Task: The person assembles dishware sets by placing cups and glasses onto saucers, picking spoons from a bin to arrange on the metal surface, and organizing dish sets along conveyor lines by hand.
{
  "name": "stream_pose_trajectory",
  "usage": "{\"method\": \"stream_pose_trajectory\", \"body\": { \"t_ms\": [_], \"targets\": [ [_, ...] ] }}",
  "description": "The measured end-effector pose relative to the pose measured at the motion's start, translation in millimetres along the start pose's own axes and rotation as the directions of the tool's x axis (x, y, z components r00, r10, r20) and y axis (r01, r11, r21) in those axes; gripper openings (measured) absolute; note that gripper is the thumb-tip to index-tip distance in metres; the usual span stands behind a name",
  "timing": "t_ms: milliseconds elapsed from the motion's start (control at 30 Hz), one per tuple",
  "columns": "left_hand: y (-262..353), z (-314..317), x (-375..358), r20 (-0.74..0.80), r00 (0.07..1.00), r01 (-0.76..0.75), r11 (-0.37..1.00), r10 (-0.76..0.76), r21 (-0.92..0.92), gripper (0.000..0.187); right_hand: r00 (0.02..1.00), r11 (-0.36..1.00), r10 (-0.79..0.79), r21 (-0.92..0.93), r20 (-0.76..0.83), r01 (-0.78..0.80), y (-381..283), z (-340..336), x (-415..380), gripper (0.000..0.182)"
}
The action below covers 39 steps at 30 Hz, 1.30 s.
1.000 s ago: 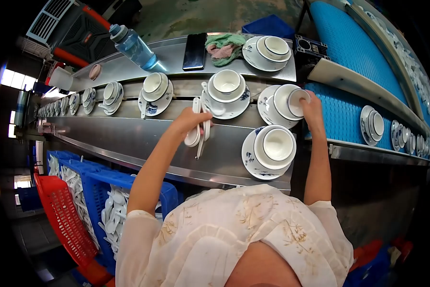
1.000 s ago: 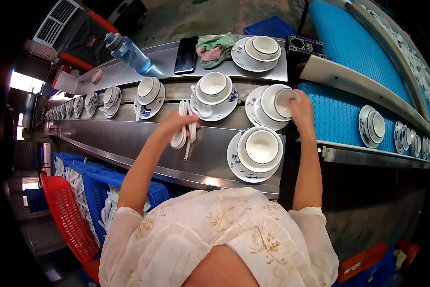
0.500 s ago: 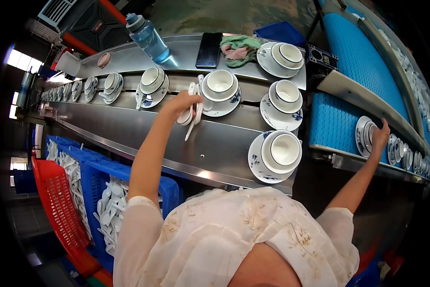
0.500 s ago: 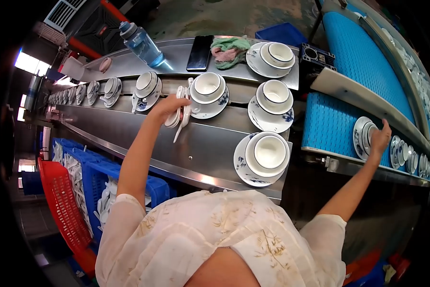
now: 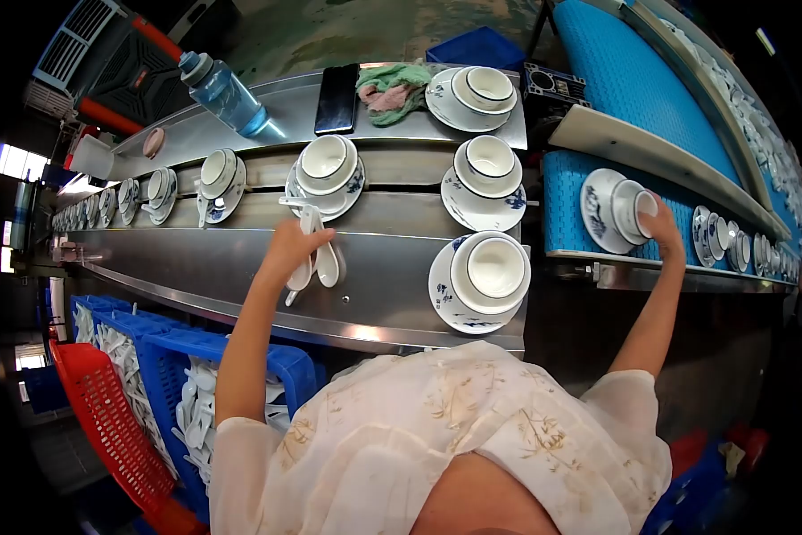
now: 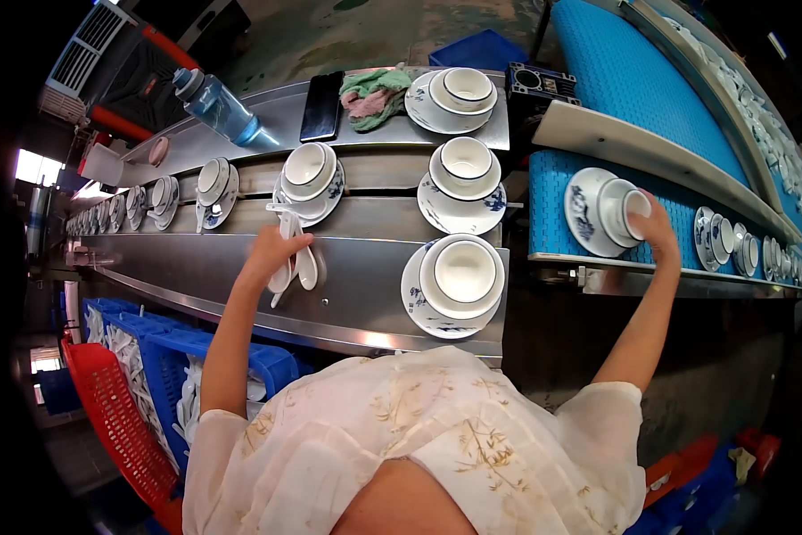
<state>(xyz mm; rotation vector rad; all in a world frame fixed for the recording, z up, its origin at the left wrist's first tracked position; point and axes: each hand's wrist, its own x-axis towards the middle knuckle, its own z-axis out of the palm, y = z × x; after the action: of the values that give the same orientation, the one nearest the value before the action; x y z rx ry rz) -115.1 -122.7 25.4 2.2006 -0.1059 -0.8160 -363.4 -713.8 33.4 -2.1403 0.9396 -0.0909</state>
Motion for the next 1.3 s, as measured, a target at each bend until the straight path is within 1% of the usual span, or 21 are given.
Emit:
{"method": "stream_pose_trajectory", "body": {
  "t_ms": [33,67,133,167,200,267,400,500,567,600,633,700,800,900,933,967,1067,1167,1200,1233,1300],
  "targets": [
    [1,3,-1,0.007,0.999,-0.04,0.999,0.04,0.025,0.033,1.0,0.997,-0.004,0.083,0.012,0.003,-14,12,-6,0.053],
    [2,6,-3,0.013,0.997,-0.078,0.996,0.078,0.051,0.035,0.999,0.996,-0.045,0.082,0.013,0.044,-25,22,-10,0.052],
    [0,12,0,0.031,0.999,-0.036,0.999,0.036,0.0,0.037,0.992,0.989,-0.126,0.082,0.015,0.125,-44,41,-17,0.049],
    [0,14,3,0.039,0.999,-0.019,1.0,0.02,-0.024,0.037,0.995,0.981,-0.102,0.164,-0.02,0.104,-50,52,-19,0.047],
    [1,15,6,0.044,0.998,0.049,0.999,-0.049,0.011,0.033,0.996,0.965,-0.075,0.246,-0.054,0.086,-53,64,-19,0.046],
    [7,19,6,0.064,0.997,0.049,0.987,-0.04,-0.154,0.031,0.994,0.94,-0.013,0.338,-0.106,0.048,-77,81,-25,0.042],
    [21,30,15,0.111,0.993,0.087,0.932,-0.051,-0.352,0.027,0.987,0.903,-0.15,0.399,-0.059,0.161,-91,116,-20,0.038],
    [42,44,21,0.131,0.99,0.12,0.839,-0.058,-0.531,0.024,0.952,0.942,-0.284,0.152,-0.114,0.299,-108,135,-20,0.037],
    [44,55,33,0.177,0.984,0.134,0.756,-0.025,-0.641,0.023,0.96,0.965,-0.249,0.054,-0.132,0.258,-122,148,-23,0.037],
    [46,61,36,0.147,0.988,0.134,0.742,-0.049,-0.657,0.025,0.966,0.973,-0.225,0.025,-0.13,0.23,-125,153,-23,0.037],
    [46,61,38,0.196,0.977,0.186,0.777,-0.083,-0.602,0.028,0.971,0.979,-0.2,-0.006,-0.13,0.201,-127,156,-22,0.037],
    [50,59,31,0.159,0.987,0.109,0.876,-0.038,-0.47,0.029,0.984,0.986,-0.164,0.012,-0.069,0.165,-128,158,-22,0.038],
    [35,50,28,0.196,0.978,0.129,0.945,-0.071,-0.302,0.029,0.988,0.983,-0.155,0.098,-0.001,0.154,-120,163,-21,0.037],
    [32,38,8,0.201,0.979,0.071,0.972,-0.025,-0.224,0.031,0.983,0.963,-0.147,0.241,0.106,0.118,-125,173,-26,0.037],
    [36,33,1,0.24,0.971,0.049,0.988,-0.012,-0.148,0.031,0.98,0.954,-0.142,0.282,0.138,0.099,-130,177,-29,0.038],
    [39,30,-4,0.254,0.967,0.031,0.991,0.004,-0.134,0.031,0.975,0.942,-0.142,0.325,0.172,0.08,-135,181,-31,0.038],
    [37,26,-13,0.3,0.953,-0.014,0.997,0.038,-0.082,0.034,0.955,0.944,-0.166,0.32,0.246,0.082,-154,185,-37,0.043],
    [15,30,9,0.124,0.992,0.006,0.988,0.013,-0.154,0.038,0.942,0.945,-0.201,0.308,0.27,0.113,-163,188,-34,0.044],
    [17,25,17,0.078,0.997,0.018,0.991,-0.007,-0.131,0.041,0.938,0.945,-0.211,0.304,0.276,0.123,-164,190,-33,0.044],
    [12,24,29,0.016,1.0,-0.012,0.964,0.016,-0.264,0.039,0.94,0.944,-0.182,0.32,0.29,0.084,-167,191,-31,0.045],
    [10,18,50,0.102,0.995,0.054,0.914,-0.014,-0.403,0.036,0.942,0.935,-0.124,0.354,0.312,0.005,-172,196,-26,0.046]
  ]
}}
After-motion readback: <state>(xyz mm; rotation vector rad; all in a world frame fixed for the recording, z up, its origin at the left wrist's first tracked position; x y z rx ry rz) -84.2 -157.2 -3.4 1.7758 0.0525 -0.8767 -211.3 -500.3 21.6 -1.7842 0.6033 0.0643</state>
